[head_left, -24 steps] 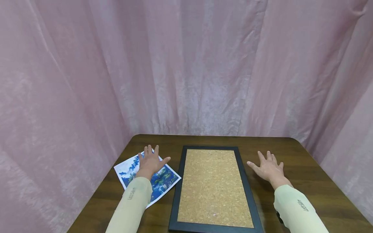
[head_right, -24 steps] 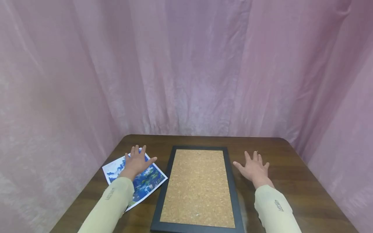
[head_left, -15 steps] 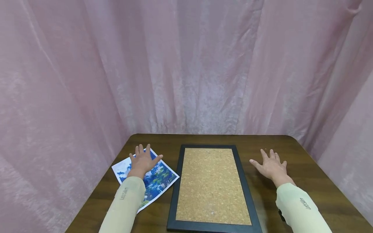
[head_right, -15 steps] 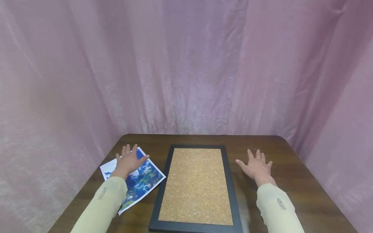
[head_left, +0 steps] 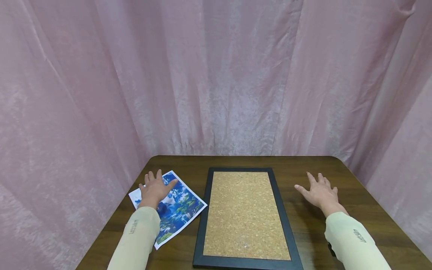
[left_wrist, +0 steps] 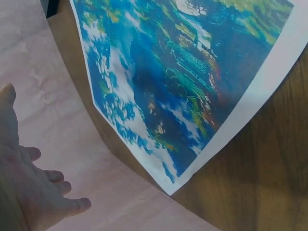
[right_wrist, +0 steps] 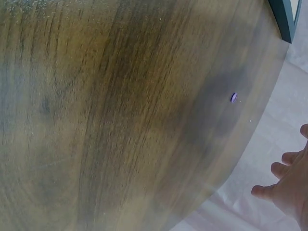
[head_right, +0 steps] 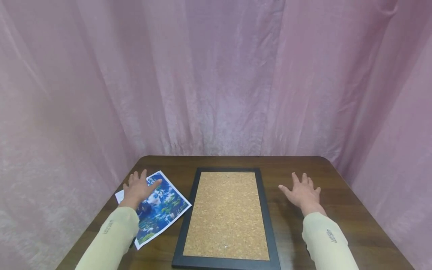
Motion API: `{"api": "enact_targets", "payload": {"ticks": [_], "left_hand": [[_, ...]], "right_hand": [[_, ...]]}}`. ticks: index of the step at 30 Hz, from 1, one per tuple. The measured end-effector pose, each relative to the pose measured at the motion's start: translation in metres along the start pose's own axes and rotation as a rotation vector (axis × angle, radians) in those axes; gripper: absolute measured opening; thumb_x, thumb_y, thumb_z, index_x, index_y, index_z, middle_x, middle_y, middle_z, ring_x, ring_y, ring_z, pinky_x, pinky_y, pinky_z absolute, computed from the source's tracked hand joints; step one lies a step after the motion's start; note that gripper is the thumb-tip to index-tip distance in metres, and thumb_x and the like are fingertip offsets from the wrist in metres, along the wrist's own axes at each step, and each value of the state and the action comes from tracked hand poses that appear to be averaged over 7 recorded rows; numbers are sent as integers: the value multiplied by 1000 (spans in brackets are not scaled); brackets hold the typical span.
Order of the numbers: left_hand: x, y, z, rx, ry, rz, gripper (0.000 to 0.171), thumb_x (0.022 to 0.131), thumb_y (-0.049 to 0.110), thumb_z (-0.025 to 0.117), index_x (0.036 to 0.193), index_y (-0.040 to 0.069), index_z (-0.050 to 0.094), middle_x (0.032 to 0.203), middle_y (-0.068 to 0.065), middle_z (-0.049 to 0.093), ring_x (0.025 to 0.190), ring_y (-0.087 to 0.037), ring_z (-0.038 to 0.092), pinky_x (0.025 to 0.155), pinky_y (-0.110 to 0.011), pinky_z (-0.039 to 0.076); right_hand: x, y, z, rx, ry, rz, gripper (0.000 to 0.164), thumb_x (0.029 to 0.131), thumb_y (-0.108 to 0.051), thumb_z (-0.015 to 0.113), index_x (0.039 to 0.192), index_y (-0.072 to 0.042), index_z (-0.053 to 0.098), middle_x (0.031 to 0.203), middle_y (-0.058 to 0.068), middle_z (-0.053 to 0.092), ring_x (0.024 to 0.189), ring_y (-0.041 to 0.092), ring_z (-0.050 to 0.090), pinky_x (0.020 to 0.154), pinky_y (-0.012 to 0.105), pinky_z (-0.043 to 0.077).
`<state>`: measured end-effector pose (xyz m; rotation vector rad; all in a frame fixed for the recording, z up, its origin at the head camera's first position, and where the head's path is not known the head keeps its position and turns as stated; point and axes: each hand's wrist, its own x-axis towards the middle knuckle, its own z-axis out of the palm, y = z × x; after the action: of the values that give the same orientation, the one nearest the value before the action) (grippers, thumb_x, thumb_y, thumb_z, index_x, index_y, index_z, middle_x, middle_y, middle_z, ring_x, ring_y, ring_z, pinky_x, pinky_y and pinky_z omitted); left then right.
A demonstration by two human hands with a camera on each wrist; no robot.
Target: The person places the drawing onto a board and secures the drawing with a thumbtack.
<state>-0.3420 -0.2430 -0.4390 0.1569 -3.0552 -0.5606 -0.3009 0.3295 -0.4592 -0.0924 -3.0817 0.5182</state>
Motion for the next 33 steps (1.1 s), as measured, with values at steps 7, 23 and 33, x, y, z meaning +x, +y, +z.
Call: {"api": "enact_targets", "payload": {"ticks": [7, 23, 33], "left_hand": [[-3, -8, -6, -21, 19, -46, 105, 93, 71, 43, 156, -5, 6, 156, -39, -1, 143, -57, -3, 108, -75, 0], [-17, -28, -6, -143, 69, -137, 106, 92, 66, 51, 153, -10, 9, 151, -44, 10, 140, -60, 6, 107, -76, 4], [-30, -40, 0, -231, 88, -192, 103, 91, 59, 57, 152, -12, 13, 150, -44, 15, 138, -61, 12, 107, -75, 13]], "right_hand": [[1, 5, -4, -5, 4, -1, 107, 90, -80, 34, 155, 3, 16, 150, 46, 4, 136, 64, 6, 100, 81, 8], [-2, 15, -4, -7, 17, 8, 101, 92, -75, 37, 152, 5, 22, 148, 47, 10, 132, 66, 14, 100, 80, 15], [-6, 17, -7, -2, 48, 17, 91, 98, -64, 42, 151, 7, 23, 142, 47, 19, 126, 65, 24, 95, 77, 28]]}}
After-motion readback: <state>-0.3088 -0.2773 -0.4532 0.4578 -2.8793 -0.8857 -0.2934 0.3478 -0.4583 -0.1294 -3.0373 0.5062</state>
